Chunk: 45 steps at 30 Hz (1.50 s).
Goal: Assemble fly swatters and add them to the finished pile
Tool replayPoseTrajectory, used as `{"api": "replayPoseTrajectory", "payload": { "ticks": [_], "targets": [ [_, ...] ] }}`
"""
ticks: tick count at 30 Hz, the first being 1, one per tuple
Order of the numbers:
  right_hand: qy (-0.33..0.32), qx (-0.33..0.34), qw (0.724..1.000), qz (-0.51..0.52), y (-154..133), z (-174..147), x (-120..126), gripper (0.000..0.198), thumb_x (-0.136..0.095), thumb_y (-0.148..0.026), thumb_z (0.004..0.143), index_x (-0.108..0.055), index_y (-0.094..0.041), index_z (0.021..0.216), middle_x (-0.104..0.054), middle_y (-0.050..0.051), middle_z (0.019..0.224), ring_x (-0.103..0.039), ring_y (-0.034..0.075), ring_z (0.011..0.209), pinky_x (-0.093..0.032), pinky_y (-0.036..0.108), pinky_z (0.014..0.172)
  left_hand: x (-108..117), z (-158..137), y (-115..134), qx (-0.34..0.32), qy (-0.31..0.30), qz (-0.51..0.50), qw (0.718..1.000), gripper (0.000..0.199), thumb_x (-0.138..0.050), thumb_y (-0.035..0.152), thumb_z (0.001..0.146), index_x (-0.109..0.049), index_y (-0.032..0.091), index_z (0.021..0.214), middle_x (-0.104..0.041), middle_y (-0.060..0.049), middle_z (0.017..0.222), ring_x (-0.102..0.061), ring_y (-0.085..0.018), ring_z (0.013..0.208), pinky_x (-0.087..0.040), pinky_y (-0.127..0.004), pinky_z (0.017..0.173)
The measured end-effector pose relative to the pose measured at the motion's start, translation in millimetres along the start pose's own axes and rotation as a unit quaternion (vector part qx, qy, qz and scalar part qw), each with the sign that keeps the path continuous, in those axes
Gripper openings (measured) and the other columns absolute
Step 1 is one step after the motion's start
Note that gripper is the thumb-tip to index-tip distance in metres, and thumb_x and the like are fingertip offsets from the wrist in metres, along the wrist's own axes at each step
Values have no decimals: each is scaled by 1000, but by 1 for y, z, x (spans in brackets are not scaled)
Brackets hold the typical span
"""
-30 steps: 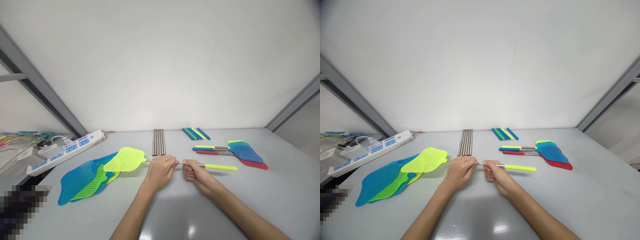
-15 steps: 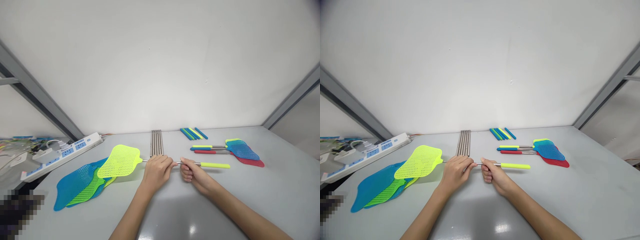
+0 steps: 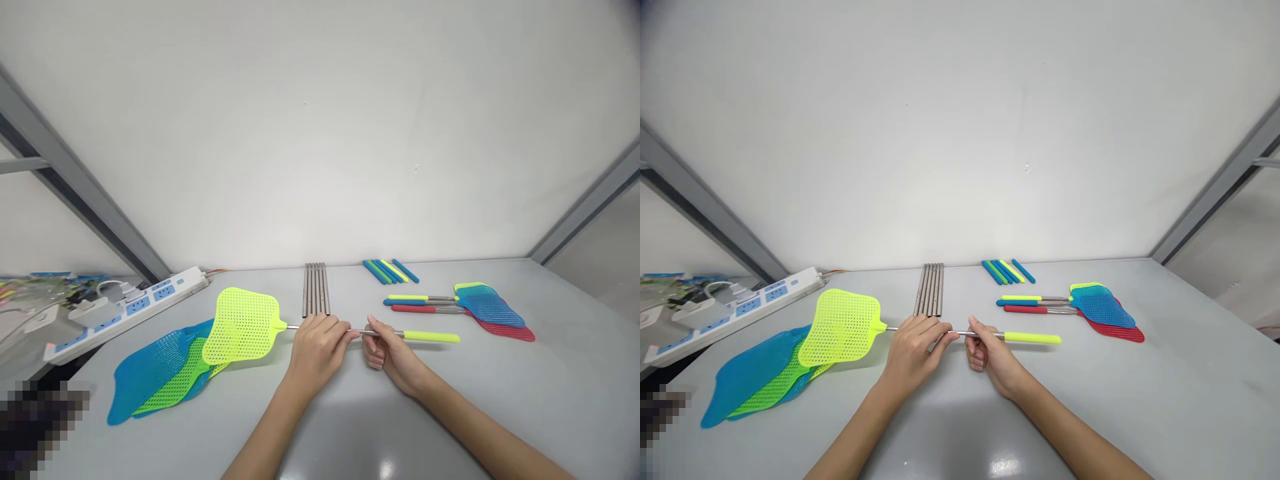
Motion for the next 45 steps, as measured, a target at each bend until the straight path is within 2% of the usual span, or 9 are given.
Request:
{"api": "replayPoseTrajectory", "payload": {
  "ticks": [4,9,16,24,36,45],
  "targets": [
    [-3,-1,1000,-1,0,0,0,39,-40,-39,78,-42,-15,48,-24,-6,42,-21,5,37,-14,24,42,1,0,1,5,2,-17,1000,20,-40,30,81,-55,20,73,-55,1,63,-42,-12,60,-27,-27,59],
    [2,-7,1000,-12,0,1,0,37,-43,-39,76,-45,-14,49,-25,-6,41,-24,6,37,-16,24,41,1,0,-1,12,-4,-21,1000,22,-39,29,81,-55,20,71,-55,0,63,-42,-12,60,-27,-27,59],
    [45,-23,999,14,2,-2,6,31,-50,-33,71,-38,-16,47,-19,-7,42,-18,5,39,-16,23,40,-5,0,1,14,-28,-14,999,23,-36,28,83,-55,19,71,-53,0,62,-43,-12,61,-28,-28,61],
    [88,-28,995,31,-2,-6,9,28,-48,-29,71,-37,-17,49,-22,-7,44,-15,5,40,-15,22,39,-3,1,-3,16,-35,8,999,25,-35,25,83,-52,19,66,-51,1,59,-41,-12,60,-27,-28,63],
    [76,-17,997,12,-6,-4,11,29,-48,-29,71,-36,-16,47,-24,-6,43,-17,5,39,-17,22,39,1,3,-8,21,-33,0,999,23,-37,26,82,-53,19,66,-52,2,60,-42,-12,60,-27,-28,64],
    [93,-20,995,5,-10,-6,12,29,-51,-31,69,-37,-16,49,-25,-6,45,-17,5,40,-16,22,39,2,3,-11,28,-28,-5,999,24,-36,26,82,-52,19,65,-51,2,59,-41,-12,59,-27,-28,64]
  ]
}}
Point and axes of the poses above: each hand's wrist, its own z-axis towards the middle knuckle, its own x-axis out of the back of the hand, y = z × x, the point moved 9 cm from there along z, towards the middle knuckle
